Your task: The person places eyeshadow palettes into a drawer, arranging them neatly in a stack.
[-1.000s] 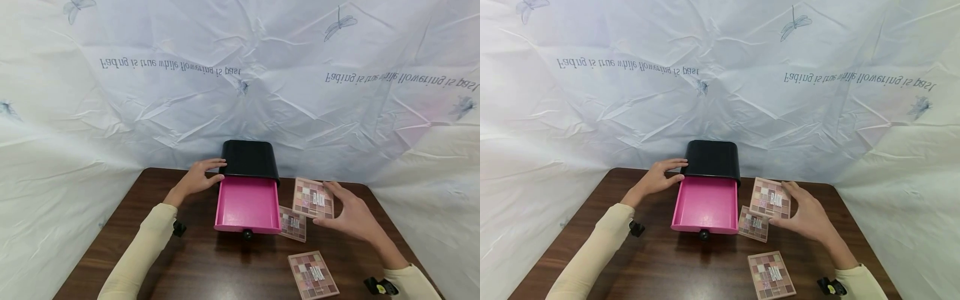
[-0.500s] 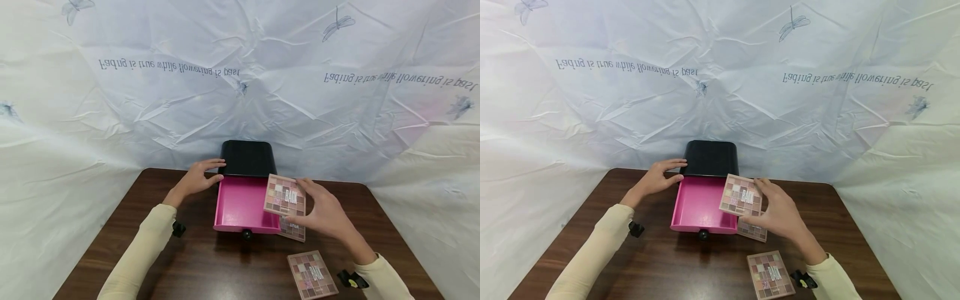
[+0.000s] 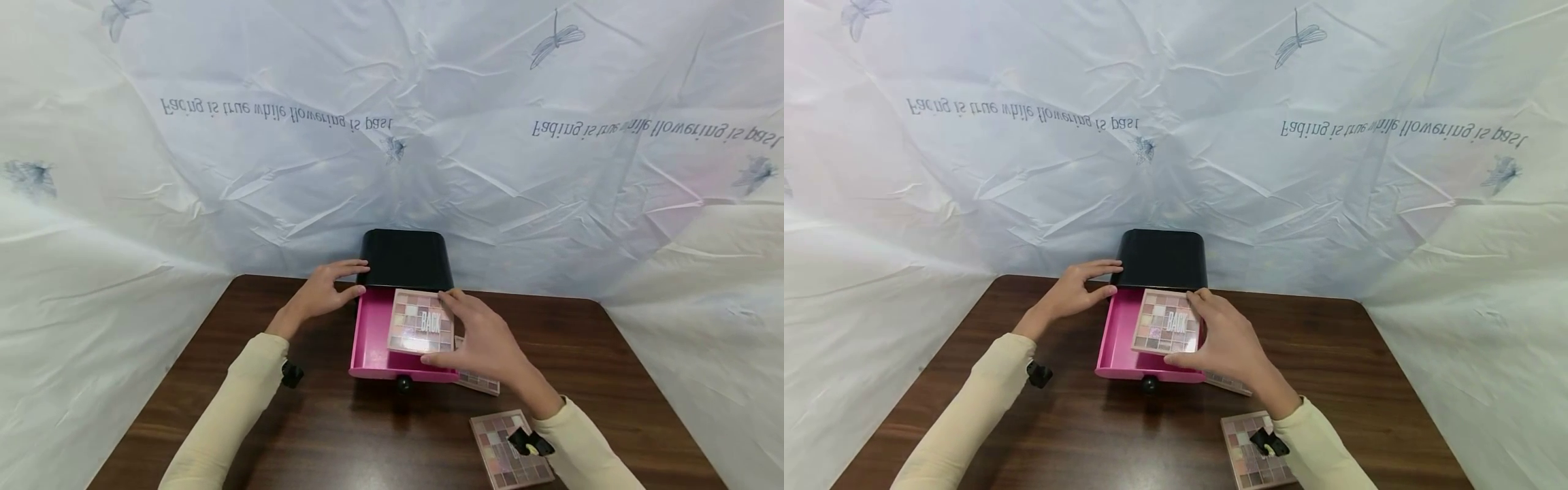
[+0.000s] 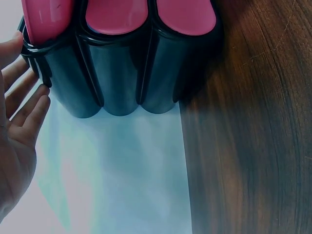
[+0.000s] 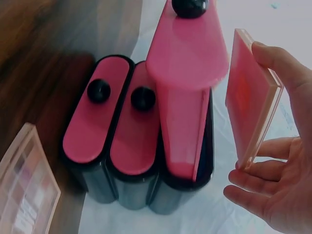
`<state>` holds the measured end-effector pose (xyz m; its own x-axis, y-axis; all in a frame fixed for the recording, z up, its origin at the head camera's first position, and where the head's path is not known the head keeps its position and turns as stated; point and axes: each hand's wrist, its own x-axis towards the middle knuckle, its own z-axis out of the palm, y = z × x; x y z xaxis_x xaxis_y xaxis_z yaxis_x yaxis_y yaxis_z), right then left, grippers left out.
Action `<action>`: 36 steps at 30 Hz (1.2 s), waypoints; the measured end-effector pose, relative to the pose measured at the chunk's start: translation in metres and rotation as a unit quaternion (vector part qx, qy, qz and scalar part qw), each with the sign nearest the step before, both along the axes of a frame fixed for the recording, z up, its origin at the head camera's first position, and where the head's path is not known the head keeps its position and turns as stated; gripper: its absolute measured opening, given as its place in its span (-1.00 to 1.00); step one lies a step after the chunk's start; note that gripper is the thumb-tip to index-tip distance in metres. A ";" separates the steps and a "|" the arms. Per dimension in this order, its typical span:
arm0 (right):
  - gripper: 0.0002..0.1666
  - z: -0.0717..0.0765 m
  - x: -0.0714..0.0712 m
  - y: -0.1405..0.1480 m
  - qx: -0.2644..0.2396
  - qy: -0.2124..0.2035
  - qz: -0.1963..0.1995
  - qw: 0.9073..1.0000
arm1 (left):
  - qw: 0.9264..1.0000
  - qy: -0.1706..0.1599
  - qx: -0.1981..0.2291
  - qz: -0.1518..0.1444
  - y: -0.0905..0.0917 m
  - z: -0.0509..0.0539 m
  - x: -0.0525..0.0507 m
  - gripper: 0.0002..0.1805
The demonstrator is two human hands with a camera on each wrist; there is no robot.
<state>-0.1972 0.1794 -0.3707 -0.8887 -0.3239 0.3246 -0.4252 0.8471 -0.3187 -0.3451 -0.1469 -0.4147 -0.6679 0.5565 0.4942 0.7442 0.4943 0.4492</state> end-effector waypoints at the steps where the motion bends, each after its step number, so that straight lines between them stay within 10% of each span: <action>1: 0.40 -0.001 0.000 -0.002 0.003 -0.002 0.003 1.000 | 1.000 0.000 0.001 0.001 0.000 0.000 0.001 -0.47; 36: 0.30 -0.022 -0.008 -0.032 0.040 -0.016 0.049 0.998 | 1.000 0.007 -0.003 0.028 0.008 -0.004 0.031 -0.45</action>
